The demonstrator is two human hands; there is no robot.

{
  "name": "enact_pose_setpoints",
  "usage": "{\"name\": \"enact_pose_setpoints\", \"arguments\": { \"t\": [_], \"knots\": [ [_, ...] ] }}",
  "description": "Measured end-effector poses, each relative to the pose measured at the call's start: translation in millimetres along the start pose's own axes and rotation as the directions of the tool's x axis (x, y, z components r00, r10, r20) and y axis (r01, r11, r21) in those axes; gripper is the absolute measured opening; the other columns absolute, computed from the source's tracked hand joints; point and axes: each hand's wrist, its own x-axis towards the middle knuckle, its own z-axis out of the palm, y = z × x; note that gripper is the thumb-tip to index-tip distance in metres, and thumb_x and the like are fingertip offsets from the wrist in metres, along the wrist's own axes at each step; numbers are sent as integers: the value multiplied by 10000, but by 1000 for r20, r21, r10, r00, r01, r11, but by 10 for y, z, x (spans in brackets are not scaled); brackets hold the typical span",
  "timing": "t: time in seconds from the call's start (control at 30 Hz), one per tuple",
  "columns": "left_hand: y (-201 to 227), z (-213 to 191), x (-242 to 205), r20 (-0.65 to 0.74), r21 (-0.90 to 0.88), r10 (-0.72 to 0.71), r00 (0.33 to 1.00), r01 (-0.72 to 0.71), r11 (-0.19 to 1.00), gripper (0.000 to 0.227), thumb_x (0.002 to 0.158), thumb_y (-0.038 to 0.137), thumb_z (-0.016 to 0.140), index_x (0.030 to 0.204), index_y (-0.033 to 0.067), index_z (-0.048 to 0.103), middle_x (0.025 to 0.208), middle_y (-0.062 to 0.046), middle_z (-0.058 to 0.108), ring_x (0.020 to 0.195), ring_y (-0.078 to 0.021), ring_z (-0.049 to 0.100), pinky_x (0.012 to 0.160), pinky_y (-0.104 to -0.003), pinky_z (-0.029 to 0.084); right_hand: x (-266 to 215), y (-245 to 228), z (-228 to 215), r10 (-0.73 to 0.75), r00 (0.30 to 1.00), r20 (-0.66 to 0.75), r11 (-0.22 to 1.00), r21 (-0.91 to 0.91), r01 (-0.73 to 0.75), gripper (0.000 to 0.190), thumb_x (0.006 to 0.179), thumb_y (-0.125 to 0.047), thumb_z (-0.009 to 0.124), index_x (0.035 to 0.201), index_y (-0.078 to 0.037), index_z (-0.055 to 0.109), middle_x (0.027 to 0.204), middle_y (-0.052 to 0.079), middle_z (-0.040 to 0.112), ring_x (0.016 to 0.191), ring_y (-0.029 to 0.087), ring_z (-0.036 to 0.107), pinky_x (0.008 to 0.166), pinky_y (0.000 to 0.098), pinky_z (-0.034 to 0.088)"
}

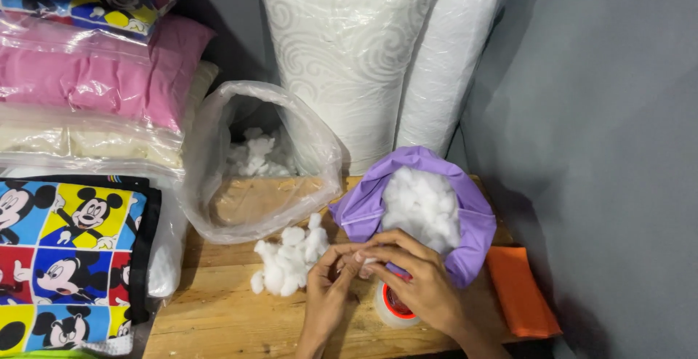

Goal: Filling a purple pillowcase with white fiber stuffing from a large bag.

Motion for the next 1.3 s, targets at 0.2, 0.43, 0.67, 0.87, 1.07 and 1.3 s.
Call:
{"name": "enact_pose_setpoints", "arguments": {
  "t": [0.2, 0.43, 0.67, 0.87, 1.07, 1.3],
  "knots": [
    [143, -109, 13, -165, -25, -62, 984, 59, 998, 262, 928, 103, 679, 1148, -33, 718, 1011, -184, 810, 868, -210, 744, 735, -302, 595, 47, 470, -135, 24, 989, -148, 981, -189, -52, 90, 859, -67, 763, 946, -68, 744, 1000, 39, 740, 945, 165, 714, 924, 290, 574],
    [198, -431, -65, -276, 177, 49, 960, 1, 984, 198, 942, 160, 687, 1075, 23, 736, 848, -83, 758, 770, -136, 692, 692, -287, 590, 95, 1792, -176, 98, 982, -159, 885, -438, -159, 304, 911, 136, 525, 1145, 39, 692, 1173, 124, 689, 1104, 248, 624, 892, 306, 548],
    [238, -680, -70, -311, 255, 48, 949, 35, 966, 218, 923, 186, 712, 1048, 10, 737, 783, -97, 749, 730, -148, 670, 698, -277, 553, 132, 1406, -304, 268, 963, 42, 876, -427, -225, 488, 802, 121, 456, 1214, -10, 683, 1266, 140, 704, 1202, 294, 652, 1082, 380, 464],
    [270, -868, 9, -109, 844, 512, 852, -193, 501, 192, 922, 220, 722, 1098, 147, 744, 1031, -6, 751, 959, -154, 655, 845, -304, 478, 166, 139, 43, -29, 991, -132, 946, -325, -16, 186, 978, 18, 589, 1137, -4, 683, 1180, 129, 684, 1118, 259, 675, 1037, 363, 516],
    [-79, -972, 136, 122, 986, 431, 894, -159, 51, 586, 828, 378, 692, 1396, 283, 582, 1514, -35, 508, 1363, -290, 457, 1070, -508, 353, 30, 315, 1088, 195, 977, 82, 965, -194, -176, 481, 922, 72, 538, 1400, 16, 524, 1552, 215, 400, 1381, 367, 463, 1180, 434, 390],
    [-368, -1226, 168, 55, 998, 339, 939, -57, -6, 395, 832, 339, 669, 1216, 247, 658, 1332, -30, 593, 1198, -305, 520, 948, -500, 406, -149, 1053, 1631, 378, 925, -37, 916, -132, -379, 363, 805, 155, 602, 1094, -38, 707, 1147, 131, 656, 1029, 323, 669, 974, 420, 498]
  ]
}}
